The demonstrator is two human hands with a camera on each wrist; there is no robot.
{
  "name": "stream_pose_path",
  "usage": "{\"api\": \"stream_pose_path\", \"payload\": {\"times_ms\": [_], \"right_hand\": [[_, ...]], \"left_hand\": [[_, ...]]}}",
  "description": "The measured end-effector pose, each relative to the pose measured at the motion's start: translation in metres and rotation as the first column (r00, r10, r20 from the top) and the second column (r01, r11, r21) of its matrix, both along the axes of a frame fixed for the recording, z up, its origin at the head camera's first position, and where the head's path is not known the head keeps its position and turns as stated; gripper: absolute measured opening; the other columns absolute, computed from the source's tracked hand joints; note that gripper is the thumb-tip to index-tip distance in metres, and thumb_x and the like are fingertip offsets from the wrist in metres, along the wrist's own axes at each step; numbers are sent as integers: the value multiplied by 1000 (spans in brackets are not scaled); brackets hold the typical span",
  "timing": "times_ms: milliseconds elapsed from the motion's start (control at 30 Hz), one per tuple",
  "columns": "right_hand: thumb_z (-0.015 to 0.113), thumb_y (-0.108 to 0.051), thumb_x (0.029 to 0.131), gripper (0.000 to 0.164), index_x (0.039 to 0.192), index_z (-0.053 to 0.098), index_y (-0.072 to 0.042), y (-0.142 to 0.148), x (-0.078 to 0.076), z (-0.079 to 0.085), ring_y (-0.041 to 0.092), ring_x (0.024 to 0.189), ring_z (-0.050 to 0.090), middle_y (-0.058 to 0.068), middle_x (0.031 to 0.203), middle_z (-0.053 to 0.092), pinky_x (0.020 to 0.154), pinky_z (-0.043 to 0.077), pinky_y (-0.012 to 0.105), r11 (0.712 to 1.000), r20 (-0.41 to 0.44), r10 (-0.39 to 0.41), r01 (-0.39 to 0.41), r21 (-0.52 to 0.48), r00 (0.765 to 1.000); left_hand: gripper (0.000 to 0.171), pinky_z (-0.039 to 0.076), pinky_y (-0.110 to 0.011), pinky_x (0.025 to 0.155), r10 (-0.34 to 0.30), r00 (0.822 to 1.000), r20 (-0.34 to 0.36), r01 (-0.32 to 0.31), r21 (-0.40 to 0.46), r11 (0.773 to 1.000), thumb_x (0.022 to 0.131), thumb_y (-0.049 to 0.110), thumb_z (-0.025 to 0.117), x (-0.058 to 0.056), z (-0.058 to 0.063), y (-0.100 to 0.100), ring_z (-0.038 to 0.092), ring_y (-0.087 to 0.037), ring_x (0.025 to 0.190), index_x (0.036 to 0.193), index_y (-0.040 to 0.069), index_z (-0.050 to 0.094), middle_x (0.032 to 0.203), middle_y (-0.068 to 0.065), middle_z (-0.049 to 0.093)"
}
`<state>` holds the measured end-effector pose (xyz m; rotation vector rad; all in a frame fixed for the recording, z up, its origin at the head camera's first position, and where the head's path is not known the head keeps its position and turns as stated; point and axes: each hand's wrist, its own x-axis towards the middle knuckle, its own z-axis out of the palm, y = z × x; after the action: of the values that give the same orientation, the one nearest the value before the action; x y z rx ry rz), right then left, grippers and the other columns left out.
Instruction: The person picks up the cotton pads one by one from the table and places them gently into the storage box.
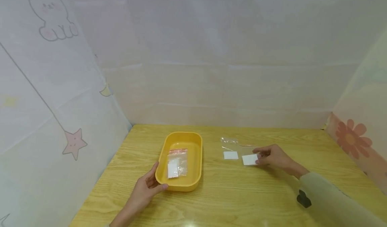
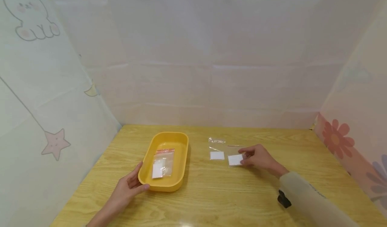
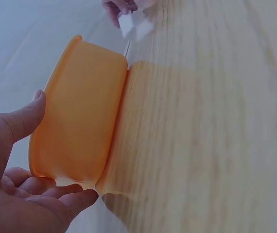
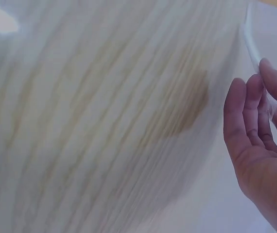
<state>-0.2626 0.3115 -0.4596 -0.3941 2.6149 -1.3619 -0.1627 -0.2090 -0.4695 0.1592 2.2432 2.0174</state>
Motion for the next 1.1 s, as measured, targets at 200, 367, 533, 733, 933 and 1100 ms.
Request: {"api": "stream_pose_path", "payload": {"times_ms": [200,367,533,733,933,1100], "right_hand": [[83,-8,92,59,140,59,15,-10,9,9,25,102,66,28,129,64,84,64,40,986,131,-8,30,-165,991],[83,-11,93,64,144,55,15,-24,16,21,28,104,71,34,140,57,88,63,46,975,159,-2,37,-219,987],[82,-14,94,63,145,55,13,-46,23,41,28,105,72,32,140,58,89,63,47,971,153,-2,39,-234,988],[83,-13,94,60,143,58,11,-73,30,60,28,102,73,27,133,64,89,63,46,962,141,6,33,-273,990],[83,-10,92,60,142,59,12,-98,34,74,24,100,72,29,139,61,88,63,43,943,124,50,-6,-333,991],[83,-8,92,62,146,57,9,-124,33,81,23,97,71,28,147,56,86,64,40,926,125,92,-39,-375,988]], "left_hand": [[91,52,-32,104,-4,1000,-7,4,5,1000,95,8,80,0,0,0,44,-42,145,167,4,24,167,-23,29],[92,52,-32,105,-11,1000,-9,11,1,1000,95,9,80,-1,-2,-1,43,-42,145,167,4,24,166,-24,29],[92,51,-32,105,-12,1000,-7,12,10,1000,95,8,80,-2,-3,-1,43,-41,145,167,3,23,166,-24,29],[91,51,-32,106,-9,1000,-16,8,-3,1000,95,8,81,-2,-3,-1,43,-41,145,166,3,24,167,-22,27],[91,49,-32,107,-2,1000,-18,2,2,1000,95,8,81,-3,-2,0,42,-40,146,166,3,25,168,-21,27],[90,49,-32,107,-1,1000,-16,2,4,1000,95,8,80,-2,-2,-1,41,-39,146,166,3,25,168,-19,26]]}}
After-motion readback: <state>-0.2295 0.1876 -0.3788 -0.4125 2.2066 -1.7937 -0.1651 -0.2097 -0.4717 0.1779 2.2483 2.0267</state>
